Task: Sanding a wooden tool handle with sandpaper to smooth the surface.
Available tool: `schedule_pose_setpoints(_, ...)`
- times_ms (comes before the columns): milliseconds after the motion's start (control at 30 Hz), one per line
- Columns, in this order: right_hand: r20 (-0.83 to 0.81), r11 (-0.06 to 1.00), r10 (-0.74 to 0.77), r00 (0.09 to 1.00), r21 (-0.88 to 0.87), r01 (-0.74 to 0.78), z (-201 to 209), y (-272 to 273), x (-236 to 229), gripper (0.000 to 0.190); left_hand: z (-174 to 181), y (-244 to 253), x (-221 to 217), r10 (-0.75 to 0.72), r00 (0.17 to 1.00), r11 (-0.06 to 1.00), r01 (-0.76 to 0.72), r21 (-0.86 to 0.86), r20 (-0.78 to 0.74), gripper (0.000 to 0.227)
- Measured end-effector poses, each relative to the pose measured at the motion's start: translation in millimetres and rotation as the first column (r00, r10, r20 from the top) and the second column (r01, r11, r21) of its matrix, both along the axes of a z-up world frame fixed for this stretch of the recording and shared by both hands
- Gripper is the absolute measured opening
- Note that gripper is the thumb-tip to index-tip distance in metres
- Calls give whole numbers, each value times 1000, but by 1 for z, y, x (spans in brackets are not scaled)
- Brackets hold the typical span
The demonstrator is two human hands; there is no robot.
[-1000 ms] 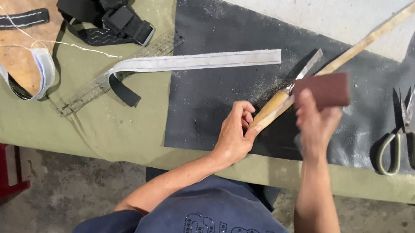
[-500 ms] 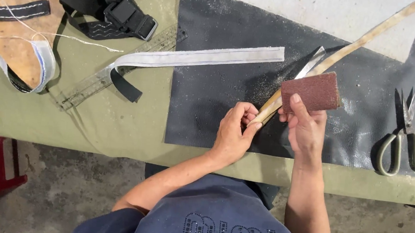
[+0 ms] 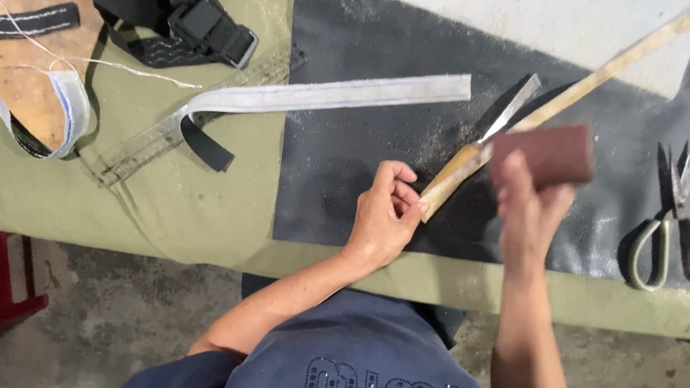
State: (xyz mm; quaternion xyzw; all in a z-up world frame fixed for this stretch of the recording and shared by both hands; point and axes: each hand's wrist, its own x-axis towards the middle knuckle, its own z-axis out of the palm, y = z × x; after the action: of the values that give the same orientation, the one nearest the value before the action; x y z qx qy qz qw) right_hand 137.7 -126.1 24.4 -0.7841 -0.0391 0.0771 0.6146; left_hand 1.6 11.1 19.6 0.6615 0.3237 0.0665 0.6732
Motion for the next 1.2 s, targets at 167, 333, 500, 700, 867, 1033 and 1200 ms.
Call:
schedule_pose_setpoints(167,-142,984,102,985,-129,-121,0,13,-27,37,-10,5,1,-26,998,999,23,-47,-57,43)
schedule_pose_setpoints(333,166,983,109,980,-166,-81,-12,11,-7,33,-7,3,3,0,1000,1000,0,-13,-1,42)
schedule_pose_setpoints(500,28,980,102,994,-173,-96,-31,6,-10,25,-17,-3,-3,33,999,999,-33,-7,23,41)
schedule_pose_setpoints(700,7,993,78,997,-88,-77,10,11,-19,27,2,-2,-4,42,999,977,-48,206,35,27)
schedule_pose_setpoints(867,-43,964,147,988,-218,-153,-23,-4,-19,43,-11,-11,0,53,995,973,-71,219,88,28)
schedule_pose_setpoints(1033,76,979,60,995,-201,-43,4,5,-9,51,-9,-12,6,79,988,981,-101,165,134,30)
schedule_pose_setpoints(1200,-95,985,74,993,-145,-88,-24,-2,-17,40,-20,-7,-3,92,993,988,-101,117,76,31)
